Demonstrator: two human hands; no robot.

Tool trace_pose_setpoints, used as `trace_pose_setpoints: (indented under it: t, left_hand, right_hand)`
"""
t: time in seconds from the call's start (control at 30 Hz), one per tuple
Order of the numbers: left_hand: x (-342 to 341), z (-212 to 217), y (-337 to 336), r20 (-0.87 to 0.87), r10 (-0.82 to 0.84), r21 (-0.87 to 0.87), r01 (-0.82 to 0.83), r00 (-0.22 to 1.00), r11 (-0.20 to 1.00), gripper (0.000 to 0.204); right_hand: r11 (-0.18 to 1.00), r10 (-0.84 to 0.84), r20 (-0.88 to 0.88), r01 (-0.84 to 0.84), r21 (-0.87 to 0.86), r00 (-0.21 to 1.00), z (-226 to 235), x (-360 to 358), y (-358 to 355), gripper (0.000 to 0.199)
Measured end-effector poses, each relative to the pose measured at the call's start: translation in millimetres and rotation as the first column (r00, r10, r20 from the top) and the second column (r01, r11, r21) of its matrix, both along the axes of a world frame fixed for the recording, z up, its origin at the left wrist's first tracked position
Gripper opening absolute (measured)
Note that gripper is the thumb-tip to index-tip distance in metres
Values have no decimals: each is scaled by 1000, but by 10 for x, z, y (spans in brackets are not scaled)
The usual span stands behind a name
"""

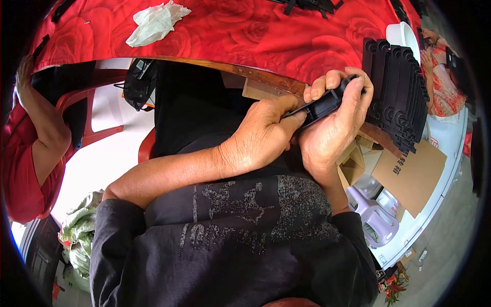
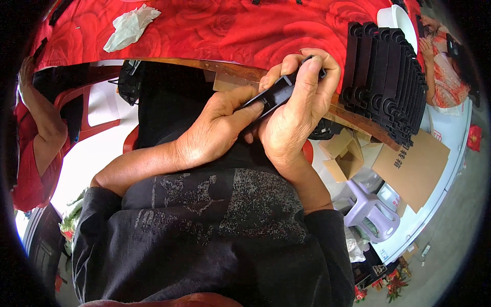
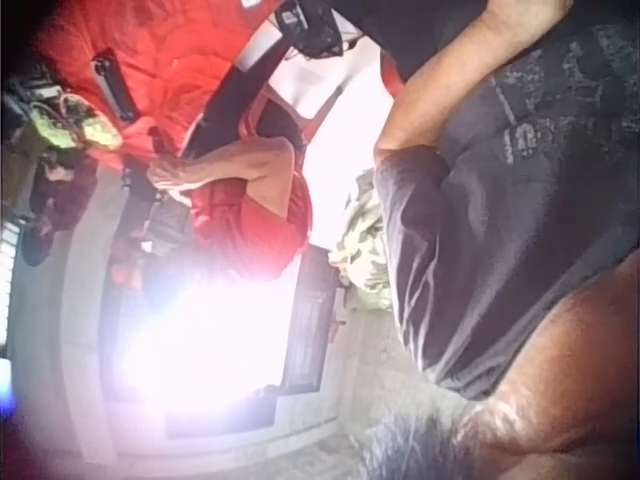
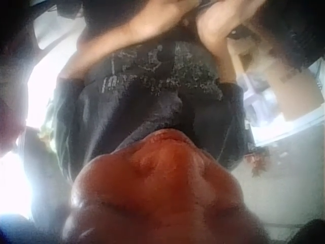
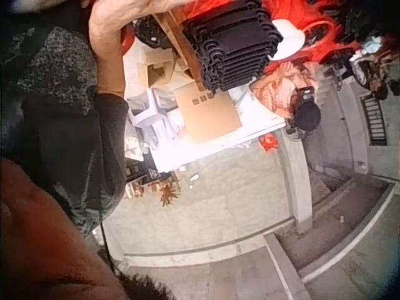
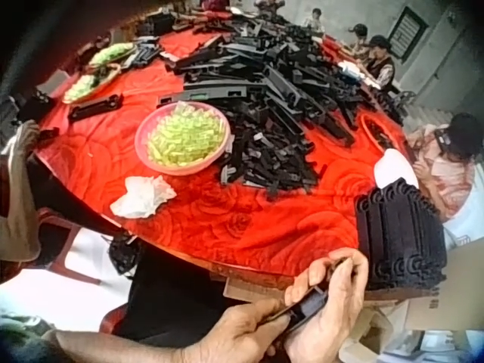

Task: The person assembles level components by placing a vial into a plastic housing and pressing an insert piece into the housing by hand.

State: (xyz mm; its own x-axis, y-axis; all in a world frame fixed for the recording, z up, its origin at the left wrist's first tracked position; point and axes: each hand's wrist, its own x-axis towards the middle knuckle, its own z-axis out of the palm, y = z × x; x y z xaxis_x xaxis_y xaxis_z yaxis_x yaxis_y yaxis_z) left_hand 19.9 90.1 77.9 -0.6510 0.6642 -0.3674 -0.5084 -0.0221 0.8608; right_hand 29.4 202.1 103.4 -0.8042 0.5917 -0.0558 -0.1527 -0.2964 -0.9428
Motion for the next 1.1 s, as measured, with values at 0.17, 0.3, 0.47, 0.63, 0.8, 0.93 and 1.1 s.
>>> trace_pose_setpoints:
  t: [0.17,0.3,0.47,0.63,0.8,0.93,1.1]
  left_hand:
    - [52,-9,14,-75,71,13,-70,995,997,21]
    - [39,-29,1,-47,43,33,-41,998,999,20]
    - [8,-18,-9,-21,5,19,-5,1000,1000,22]
    - [25,-50,16,-28,28,43,-27,999,999,25]
    - [16,-87,40,-110,24,-51,-30,994,998,30]
    - [-14,-42,39,-99,9,-67,-15,995,998,33]
    - [-8,9,32,-133,10,-97,-23,991,995,32]
  right_hand:
    - [999,15,-39,-13,46,999,44,-2,-49,22]
    - [998,57,-59,-55,25,997,-12,-3,-11,23]
    - [1000,28,-40,-29,-5,999,-46,15,9,24]
    - [1000,15,-42,-15,9,999,-55,11,-1,24]
    - [1000,11,-30,-11,-9,999,-70,1,1,24]
    - [1000,27,-24,-27,-1,999,-84,18,12,24]
    - [999,40,-29,-40,7,999,-36,19,-23,23]
